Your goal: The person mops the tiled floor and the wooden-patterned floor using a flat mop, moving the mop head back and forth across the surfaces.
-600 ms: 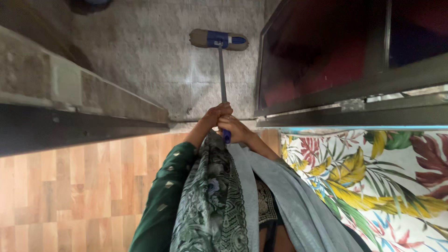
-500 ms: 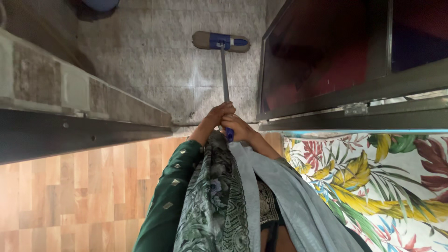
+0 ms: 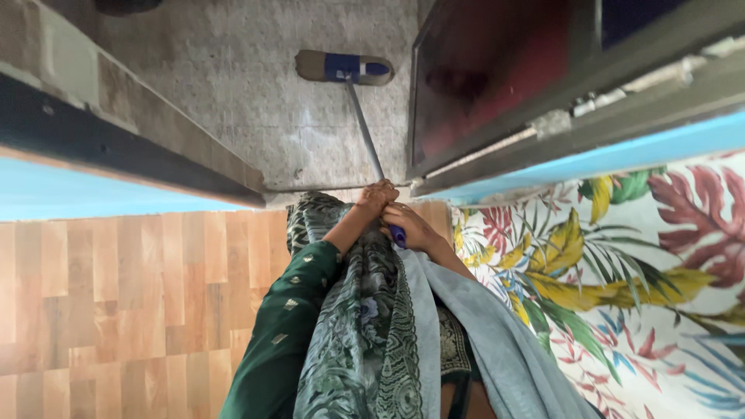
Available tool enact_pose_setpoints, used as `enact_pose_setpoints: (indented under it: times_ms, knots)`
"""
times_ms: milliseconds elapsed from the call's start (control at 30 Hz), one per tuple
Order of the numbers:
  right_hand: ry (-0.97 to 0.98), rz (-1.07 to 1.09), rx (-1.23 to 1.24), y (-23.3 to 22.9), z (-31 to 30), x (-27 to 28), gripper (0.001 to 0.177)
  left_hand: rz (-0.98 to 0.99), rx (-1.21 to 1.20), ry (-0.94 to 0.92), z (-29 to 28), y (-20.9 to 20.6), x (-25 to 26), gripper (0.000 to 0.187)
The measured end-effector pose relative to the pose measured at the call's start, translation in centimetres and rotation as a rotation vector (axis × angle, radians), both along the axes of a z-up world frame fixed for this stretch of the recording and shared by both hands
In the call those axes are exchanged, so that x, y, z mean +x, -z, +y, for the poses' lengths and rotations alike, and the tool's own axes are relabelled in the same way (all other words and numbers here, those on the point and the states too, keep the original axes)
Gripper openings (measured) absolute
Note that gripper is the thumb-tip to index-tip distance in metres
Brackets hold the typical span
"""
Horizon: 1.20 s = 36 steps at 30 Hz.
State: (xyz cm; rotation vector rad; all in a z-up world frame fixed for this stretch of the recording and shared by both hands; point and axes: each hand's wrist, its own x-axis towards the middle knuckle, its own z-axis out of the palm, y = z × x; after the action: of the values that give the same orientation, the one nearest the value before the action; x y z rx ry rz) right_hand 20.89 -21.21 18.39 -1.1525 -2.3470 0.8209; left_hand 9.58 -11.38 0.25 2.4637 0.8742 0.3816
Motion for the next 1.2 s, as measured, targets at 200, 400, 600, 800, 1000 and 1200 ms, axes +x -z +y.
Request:
enact_pose_setpoints:
  times_ms: [200, 400, 600, 800, 1000, 1200]
  knots:
    - [0.002, 0.078, 0.02, -5.0, -8.6, 1.0, 0.021, -0.092, -0.017, -0.048, -10.9, -4.6, 0.0, 0.006]
    - [-0.012, 0.233, 0.076, -10.4, -15.1, 0.7, 0.017, -0.138, -0.169, -0.049, -18.4, -15.7, -2.8, 0.012]
    - [-0.019, 0.452, 0.048, -9.2, -16.2, 0.4, 0.018, -0.305, -0.24, -0.046, -20.3, -17.4, -2.8, 0.02]
    - [0.013, 0.461, 0.0, -7.5, -13.4, 0.2, 0.019, -0.349, -0.282, -0.032, -17.2, -15.2, -3.2, 0.018]
    - [0.001, 0.341, 0.028, -5.7, -4.9, 0.3, 0.015, -0.365, -0.235, -0.057, -8.8, -10.4, -2.9, 0.017]
    - [-0.038, 0.323, 0.047, -3.1, 8.2, -0.4, 0.014, -0.409, -0.019, -0.088, 5.0, -2.1, -2.0, 0.021]
